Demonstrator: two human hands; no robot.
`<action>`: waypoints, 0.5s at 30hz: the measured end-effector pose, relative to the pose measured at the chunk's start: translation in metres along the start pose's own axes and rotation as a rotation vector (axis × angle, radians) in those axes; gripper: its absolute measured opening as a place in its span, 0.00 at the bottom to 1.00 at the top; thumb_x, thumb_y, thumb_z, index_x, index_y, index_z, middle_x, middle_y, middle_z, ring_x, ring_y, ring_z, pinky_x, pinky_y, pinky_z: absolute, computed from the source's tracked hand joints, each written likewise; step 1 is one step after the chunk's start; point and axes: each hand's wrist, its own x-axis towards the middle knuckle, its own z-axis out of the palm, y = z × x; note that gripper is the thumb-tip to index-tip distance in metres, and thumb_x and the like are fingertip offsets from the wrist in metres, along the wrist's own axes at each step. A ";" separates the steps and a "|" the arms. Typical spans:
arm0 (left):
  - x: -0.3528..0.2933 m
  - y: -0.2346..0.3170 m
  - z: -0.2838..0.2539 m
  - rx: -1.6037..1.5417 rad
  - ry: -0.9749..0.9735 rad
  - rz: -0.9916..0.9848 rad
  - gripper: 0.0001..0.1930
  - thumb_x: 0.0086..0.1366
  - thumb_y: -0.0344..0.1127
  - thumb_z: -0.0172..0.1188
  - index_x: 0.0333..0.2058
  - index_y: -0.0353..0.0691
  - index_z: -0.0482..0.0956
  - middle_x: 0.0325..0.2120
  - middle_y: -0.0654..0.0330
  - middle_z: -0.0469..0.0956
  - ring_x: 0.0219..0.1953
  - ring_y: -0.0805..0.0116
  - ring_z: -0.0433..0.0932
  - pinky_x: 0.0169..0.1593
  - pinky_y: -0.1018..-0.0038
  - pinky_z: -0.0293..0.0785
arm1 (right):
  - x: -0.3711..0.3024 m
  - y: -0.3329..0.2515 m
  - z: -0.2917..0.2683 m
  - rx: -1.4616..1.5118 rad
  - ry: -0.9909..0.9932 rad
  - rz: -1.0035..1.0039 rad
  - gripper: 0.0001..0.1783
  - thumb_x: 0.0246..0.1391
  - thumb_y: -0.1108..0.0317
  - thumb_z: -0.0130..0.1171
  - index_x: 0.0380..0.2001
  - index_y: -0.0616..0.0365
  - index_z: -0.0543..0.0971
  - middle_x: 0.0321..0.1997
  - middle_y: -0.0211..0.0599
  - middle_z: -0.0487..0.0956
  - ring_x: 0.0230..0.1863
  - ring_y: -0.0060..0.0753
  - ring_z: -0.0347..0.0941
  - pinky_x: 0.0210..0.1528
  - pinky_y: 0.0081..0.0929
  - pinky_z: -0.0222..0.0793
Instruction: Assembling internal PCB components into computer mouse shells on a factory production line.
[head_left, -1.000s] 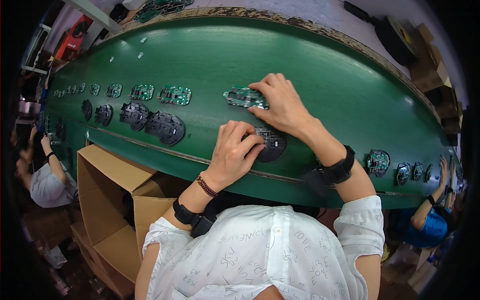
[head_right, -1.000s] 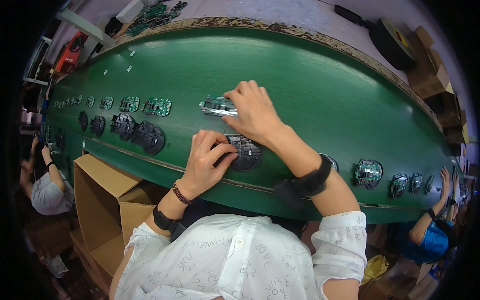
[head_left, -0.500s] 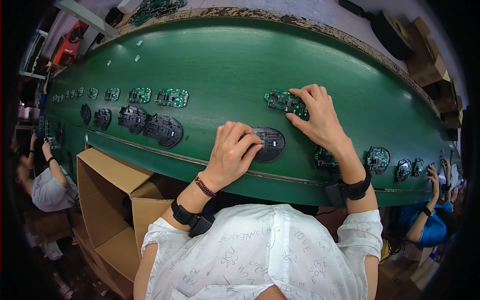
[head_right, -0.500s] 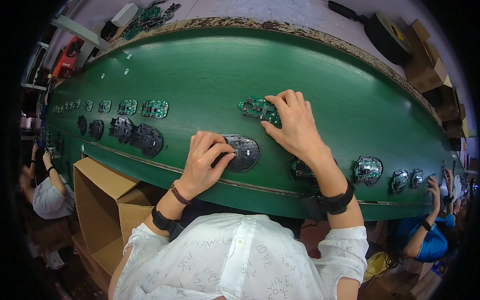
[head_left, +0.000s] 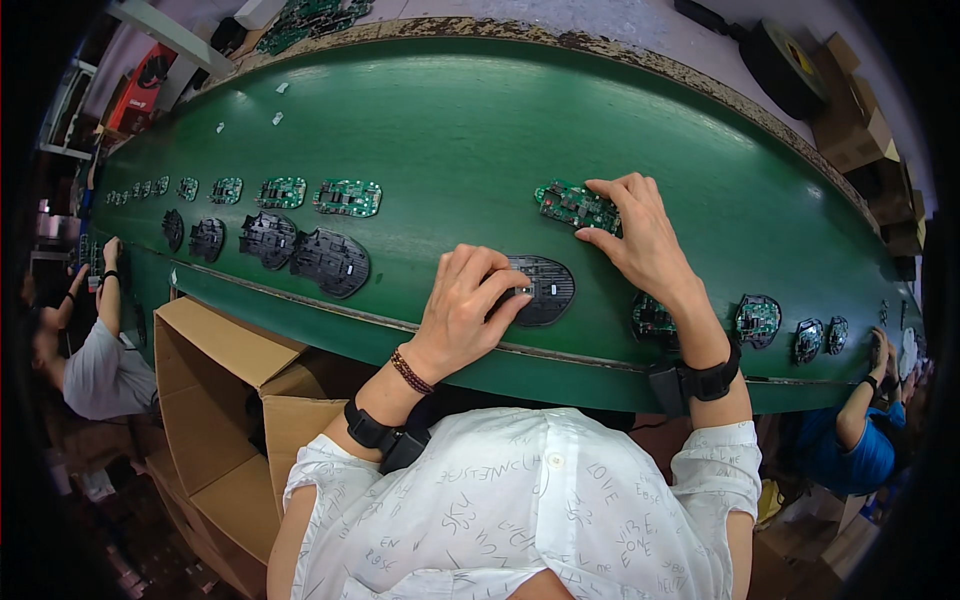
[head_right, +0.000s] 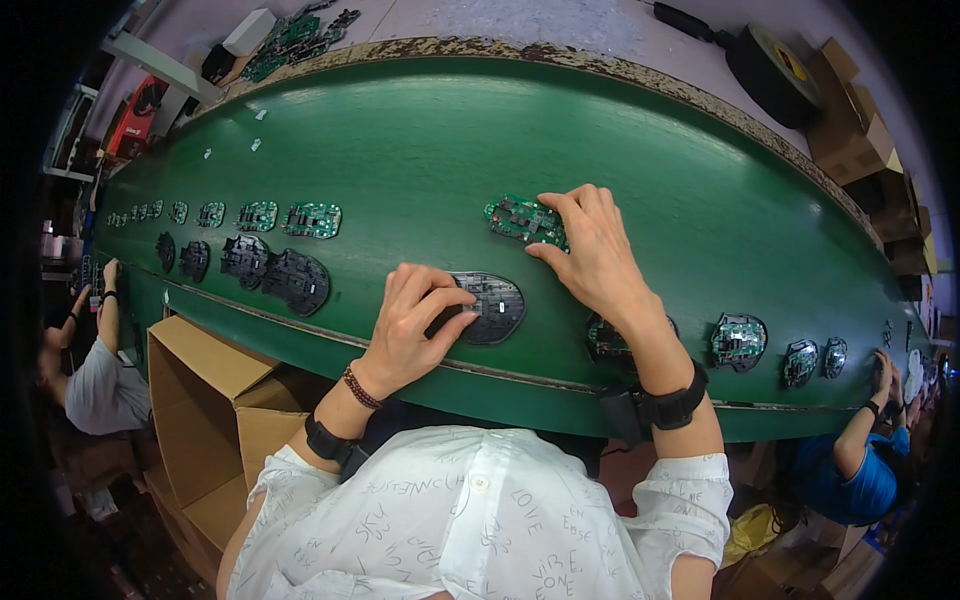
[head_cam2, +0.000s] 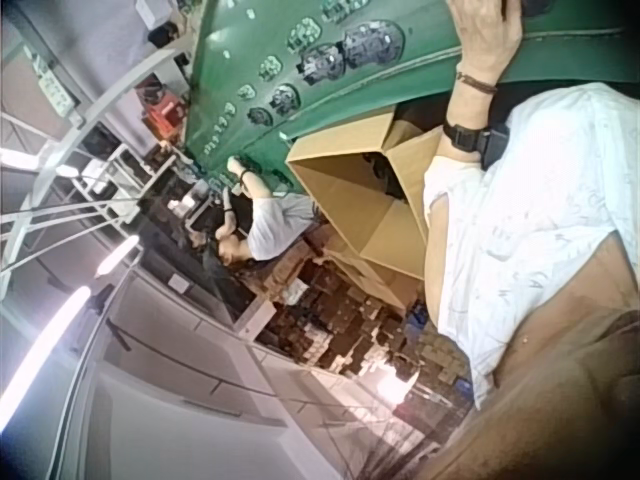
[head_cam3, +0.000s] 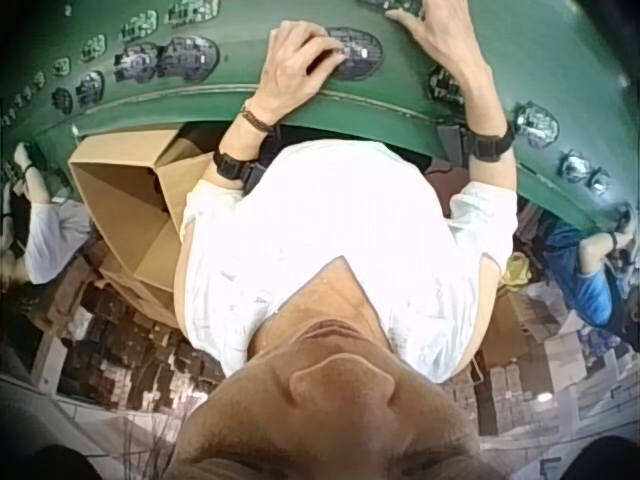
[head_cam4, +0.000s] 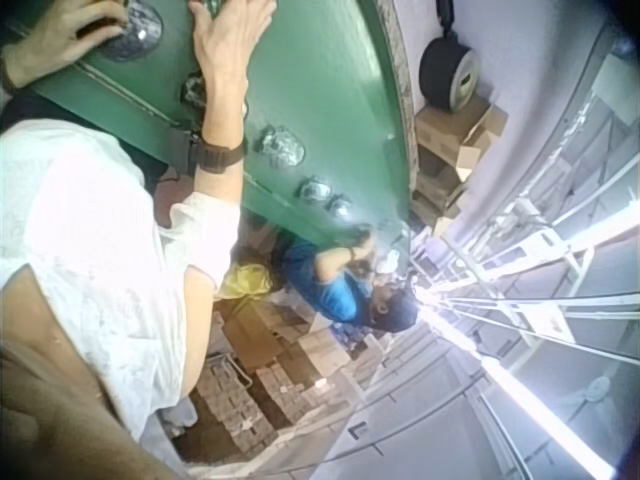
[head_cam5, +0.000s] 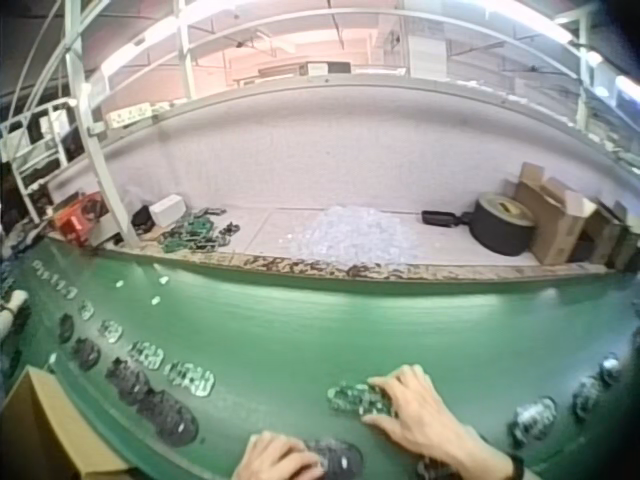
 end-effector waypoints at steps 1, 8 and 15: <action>-0.001 -0.001 0.000 0.001 0.002 -0.001 0.12 0.54 0.28 0.73 0.38 0.41 0.83 0.37 0.61 0.77 0.42 0.60 0.72 0.47 0.65 0.66 | 0.000 -0.001 0.000 0.022 -0.012 0.027 0.31 0.49 0.67 0.74 0.56 0.63 0.77 0.50 0.43 0.73 0.54 0.47 0.67 0.60 0.40 0.66; -0.004 -0.003 -0.005 -0.032 0.046 -0.023 0.13 0.53 0.28 0.74 0.39 0.41 0.84 0.42 0.58 0.77 0.47 0.57 0.71 0.51 0.63 0.69 | -0.011 -0.016 -0.011 0.122 0.035 0.050 0.30 0.50 0.68 0.73 0.56 0.63 0.77 0.50 0.42 0.72 0.56 0.47 0.67 0.60 0.38 0.67; 0.001 -0.001 0.001 -0.004 -0.008 -0.033 0.10 0.54 0.27 0.73 0.35 0.41 0.83 0.40 0.59 0.74 0.45 0.57 0.71 0.50 0.63 0.69 | -0.020 -0.008 -0.006 0.050 -0.015 0.108 0.29 0.49 0.69 0.73 0.54 0.63 0.77 0.49 0.41 0.72 0.55 0.45 0.68 0.58 0.38 0.69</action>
